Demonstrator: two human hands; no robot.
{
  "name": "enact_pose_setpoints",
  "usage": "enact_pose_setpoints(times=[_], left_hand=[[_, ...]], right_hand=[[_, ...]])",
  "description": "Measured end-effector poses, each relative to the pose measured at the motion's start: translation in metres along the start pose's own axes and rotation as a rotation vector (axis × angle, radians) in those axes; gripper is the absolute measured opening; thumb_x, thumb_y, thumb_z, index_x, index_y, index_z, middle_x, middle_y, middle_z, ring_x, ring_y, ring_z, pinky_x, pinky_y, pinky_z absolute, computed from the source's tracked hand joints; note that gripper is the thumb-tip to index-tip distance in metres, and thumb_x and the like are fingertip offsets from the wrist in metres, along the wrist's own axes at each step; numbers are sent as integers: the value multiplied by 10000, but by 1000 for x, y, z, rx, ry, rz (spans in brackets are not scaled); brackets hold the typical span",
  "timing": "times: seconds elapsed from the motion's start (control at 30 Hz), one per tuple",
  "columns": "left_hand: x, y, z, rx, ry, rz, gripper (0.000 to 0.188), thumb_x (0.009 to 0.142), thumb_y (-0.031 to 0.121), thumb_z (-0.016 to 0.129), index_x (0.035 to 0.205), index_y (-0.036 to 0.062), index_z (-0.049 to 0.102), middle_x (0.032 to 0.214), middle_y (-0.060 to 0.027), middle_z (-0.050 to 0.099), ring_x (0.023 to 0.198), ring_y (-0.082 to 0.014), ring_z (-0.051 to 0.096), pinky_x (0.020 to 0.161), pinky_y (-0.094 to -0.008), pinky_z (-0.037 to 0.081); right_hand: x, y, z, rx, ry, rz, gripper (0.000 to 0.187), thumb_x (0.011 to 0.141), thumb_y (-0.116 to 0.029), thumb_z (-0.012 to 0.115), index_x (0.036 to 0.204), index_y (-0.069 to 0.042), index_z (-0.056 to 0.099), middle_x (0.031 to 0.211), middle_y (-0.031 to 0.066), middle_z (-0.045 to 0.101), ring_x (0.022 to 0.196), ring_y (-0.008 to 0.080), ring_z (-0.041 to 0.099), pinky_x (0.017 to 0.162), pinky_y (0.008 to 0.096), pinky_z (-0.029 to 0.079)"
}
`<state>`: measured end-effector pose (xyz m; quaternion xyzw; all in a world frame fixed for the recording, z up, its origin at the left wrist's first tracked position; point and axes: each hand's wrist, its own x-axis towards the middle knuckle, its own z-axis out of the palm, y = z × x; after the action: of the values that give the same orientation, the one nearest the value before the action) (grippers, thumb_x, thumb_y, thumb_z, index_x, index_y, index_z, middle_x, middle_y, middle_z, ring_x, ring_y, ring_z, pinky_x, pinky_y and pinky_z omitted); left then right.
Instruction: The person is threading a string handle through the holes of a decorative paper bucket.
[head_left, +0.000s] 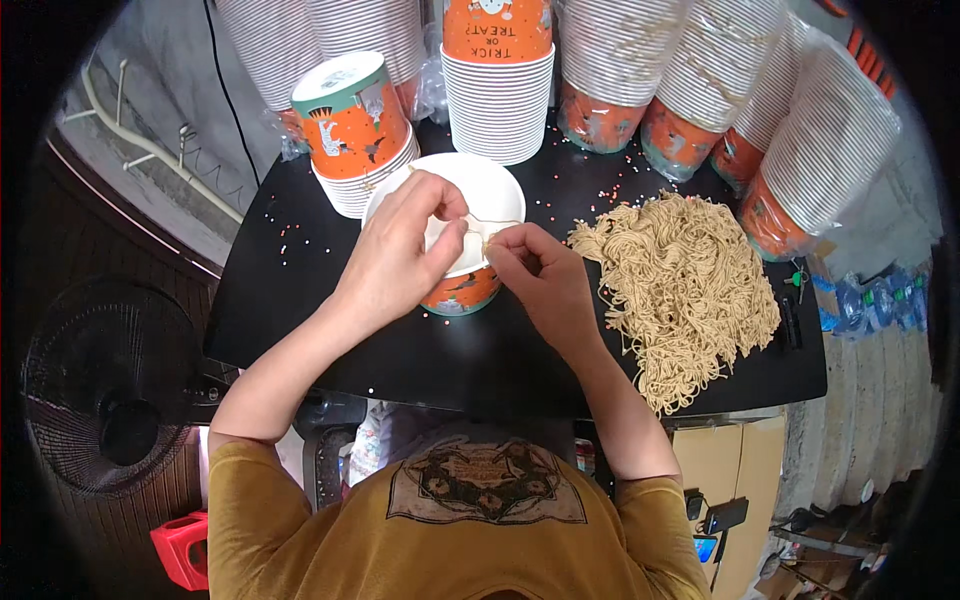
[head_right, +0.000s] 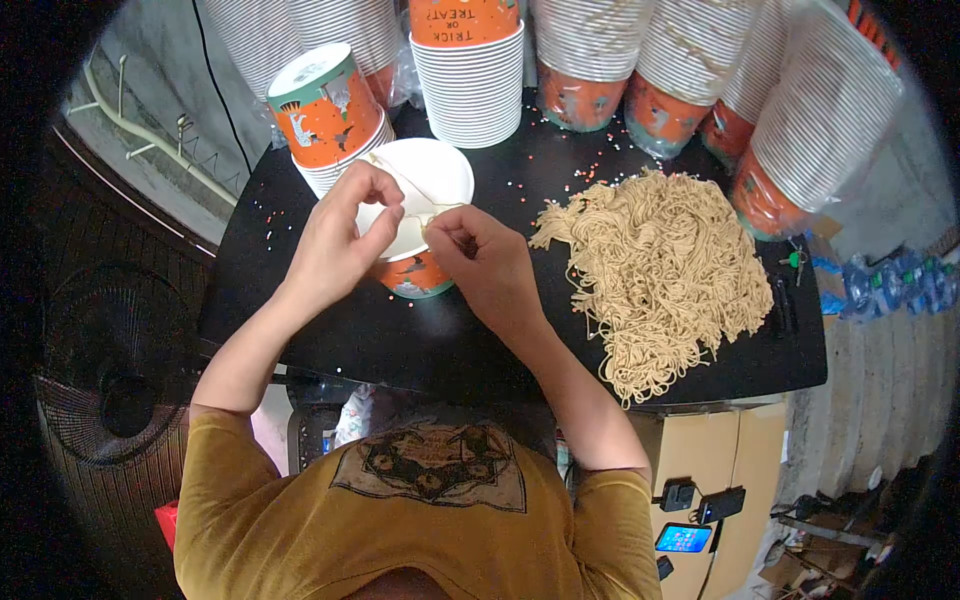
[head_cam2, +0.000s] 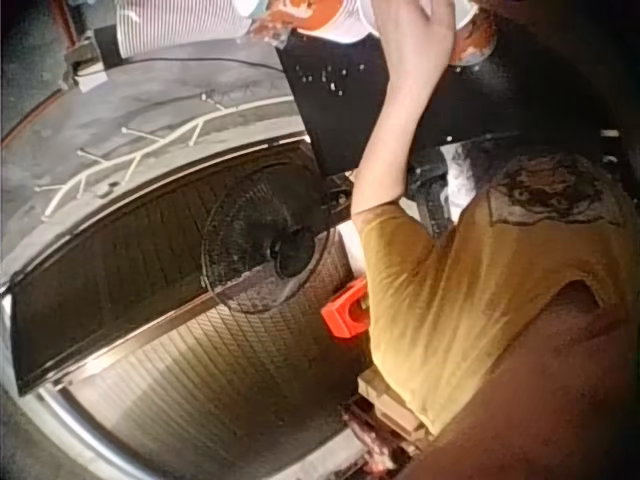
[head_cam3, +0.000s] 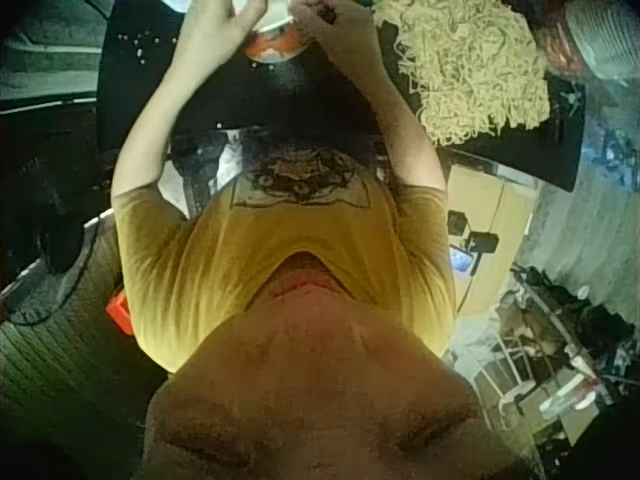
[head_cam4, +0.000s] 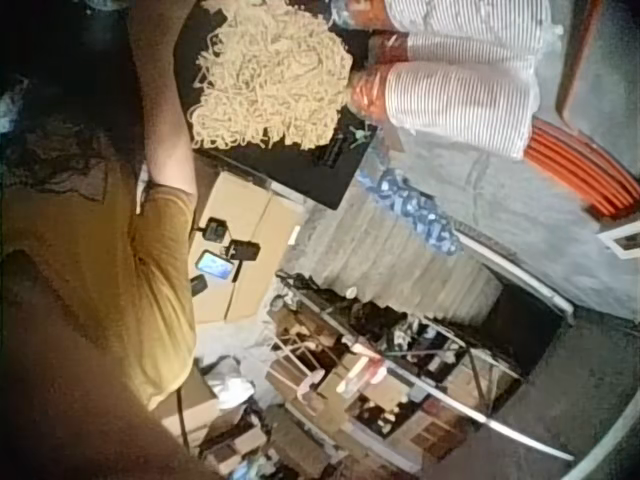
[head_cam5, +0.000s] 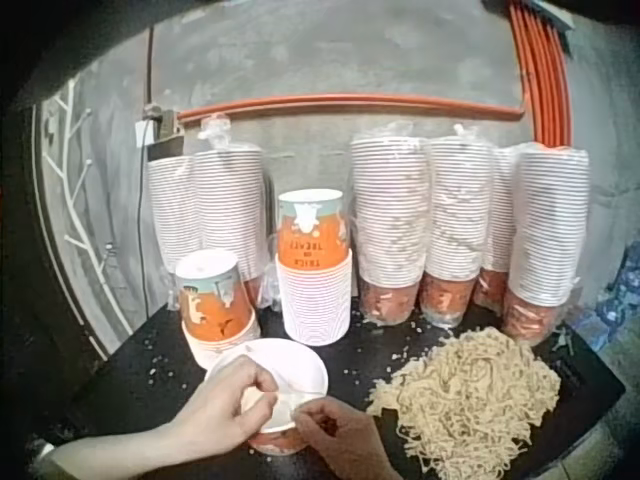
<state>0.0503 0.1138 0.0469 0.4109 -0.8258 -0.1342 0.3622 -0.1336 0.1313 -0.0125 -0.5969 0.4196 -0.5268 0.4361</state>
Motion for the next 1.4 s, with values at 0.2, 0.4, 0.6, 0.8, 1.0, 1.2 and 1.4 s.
enact_pose_setpoints(times=[0.2,0.4,0.6,0.8,1.0,1.2,1.4], left_hand=[[-3,8,3,166,-42,176,127,816,88,657,897,50,567,894,-97,547,874,-296,554,814,-368,412],[1,6,4,167,-83,171,103,824,77,638,891,43,568,869,-93,551,869,-272,573,785,-347,428],[4,1,-4,-253,-259,-231,81,847,62,591,923,40,577,854,-12,564,846,-104,558,766,-297,454],[5,-1,-7,-330,-270,-307,74,864,78,593,927,43,576,841,21,573,786,-71,533,734,-248,467],[-1,5,-5,-145,-201,-182,105,873,102,594,911,10,561,843,-59,597,776,-159,603,719,-292,487],[-3,6,-1,-157,-281,-224,103,911,90,589,945,0,552,827,-46,623,686,-96,656,589,-244,525],[-4,7,3,-167,-234,-235,115,892,96,601,922,-3,550,857,-73,612,721,-152,635,613,-284,518]], right_hand=[[-1,-5,0,33,-10,22,132,908,-123,667,937,4,651,760,-5,637,693,26,544,622,211,465],[-1,-2,0,-5,-11,17,121,903,-118,670,935,-2,654,760,-1,639,688,29,549,619,210,463],[-1,-1,0,-49,9,1,112,895,-109,676,922,-4,648,732,-5,616,660,31,523,600,216,448],[0,1,2,-35,1,1,115,896,-107,677,925,-2,641,728,-12,604,667,25,513,599,214,443],[-2,-3,1,21,-3,35,125,914,-122,662,947,-3,643,748,-14,612,687,26,524,613,213,447],[-2,-7,-1,35,-24,41,153,941,-154,640,964,-3,644,768,-19,618,715,29,535,645,211,456],[-3,-6,-3,47,-42,52,154,945,-155,635,974,-5,646,773,-14,626,718,32,542,645,214,460]])
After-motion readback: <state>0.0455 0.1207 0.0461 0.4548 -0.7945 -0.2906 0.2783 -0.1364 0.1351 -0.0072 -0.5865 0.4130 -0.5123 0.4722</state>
